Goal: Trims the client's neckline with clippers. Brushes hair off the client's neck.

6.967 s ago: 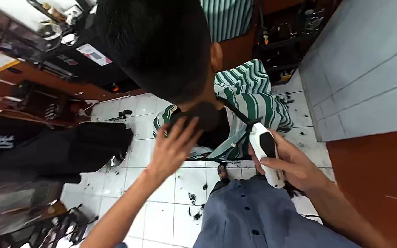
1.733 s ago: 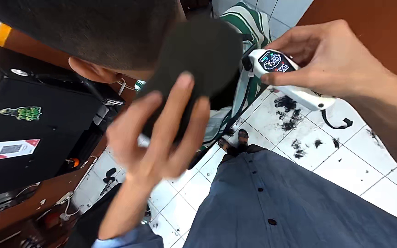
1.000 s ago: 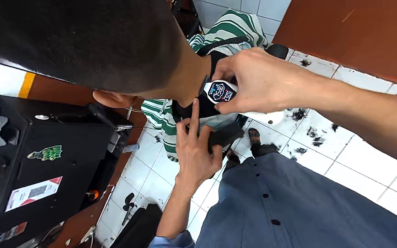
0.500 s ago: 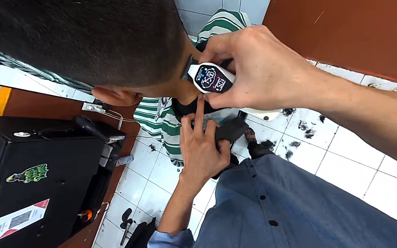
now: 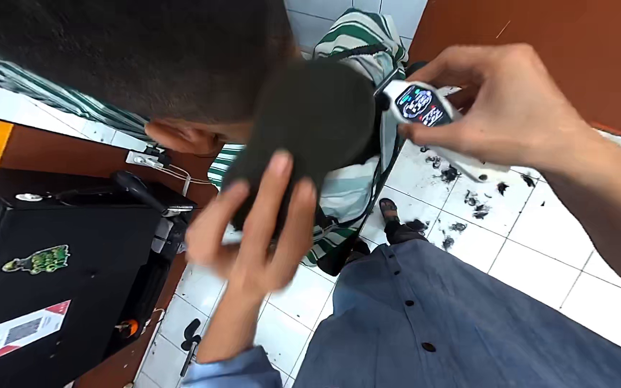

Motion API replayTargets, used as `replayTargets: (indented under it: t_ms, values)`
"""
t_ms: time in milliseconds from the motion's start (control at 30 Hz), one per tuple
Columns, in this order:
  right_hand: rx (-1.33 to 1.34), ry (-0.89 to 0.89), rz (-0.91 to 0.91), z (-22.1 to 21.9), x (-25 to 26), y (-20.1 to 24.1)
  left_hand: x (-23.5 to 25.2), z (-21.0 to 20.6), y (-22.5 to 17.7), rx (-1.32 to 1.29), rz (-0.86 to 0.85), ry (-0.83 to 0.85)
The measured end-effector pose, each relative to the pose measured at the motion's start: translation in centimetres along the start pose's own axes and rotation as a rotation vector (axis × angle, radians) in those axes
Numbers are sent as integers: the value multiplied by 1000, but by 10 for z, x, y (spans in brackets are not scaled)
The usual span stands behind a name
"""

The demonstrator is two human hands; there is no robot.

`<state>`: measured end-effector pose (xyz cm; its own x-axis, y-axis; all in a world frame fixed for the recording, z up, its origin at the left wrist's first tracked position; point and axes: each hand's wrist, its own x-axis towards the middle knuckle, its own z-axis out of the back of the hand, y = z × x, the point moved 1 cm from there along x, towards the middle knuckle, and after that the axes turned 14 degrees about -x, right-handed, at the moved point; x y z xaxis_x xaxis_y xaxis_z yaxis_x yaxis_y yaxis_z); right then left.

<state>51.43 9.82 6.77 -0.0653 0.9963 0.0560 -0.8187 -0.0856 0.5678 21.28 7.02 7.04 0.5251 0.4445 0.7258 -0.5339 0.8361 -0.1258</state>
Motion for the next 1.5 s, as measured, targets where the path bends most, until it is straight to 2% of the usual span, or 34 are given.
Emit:
replayTargets:
  t_ms: [67,100,133,200,267,333,433,533,900,1033,1133,1200,1267,1333,1400,1500]
  values:
    - [-47,-37,-38,4,0,7,4,-20,10,-13,3,129]
    - [-58,-46,-50,5,-1,14,1,-21,7,-114,50,227]
    - [-63,-59,-44,6,1,21,-4,-18,4,-253,99,251]
    - [-34,0,-13,-2,2,35,-22,4,-3,-493,208,164]
    - [8,95,55,-19,6,51,-37,19,-2,-558,256,18]
    - [-52,163,86,-32,10,65,-51,22,2,-559,302,-61]
    - [-160,170,62,-35,15,79,-70,17,7,-560,352,-78]
    - [-167,82,42,-30,19,93,-80,14,10,-554,381,-96]
    - [-143,-52,114,-37,14,100,-80,12,20,-522,346,-111]
    - [-69,-86,172,-42,6,92,-66,12,20,-434,252,-155]
    - [-74,-83,72,-46,-14,69,-50,9,22,-242,98,-216]
    - [-94,-75,-48,-40,-26,56,-38,-10,29,-136,23,-177]
    - [-134,-110,-126,-30,-28,52,-28,-27,27,-212,24,-42]
    - [-162,-155,-146,-26,-22,56,-32,-22,15,-421,67,62]
    - [-125,-134,-98,-32,-13,69,-47,1,10,-567,138,-34]
    - [-108,-13,-19,-54,-4,94,-67,19,15,-594,226,-182]
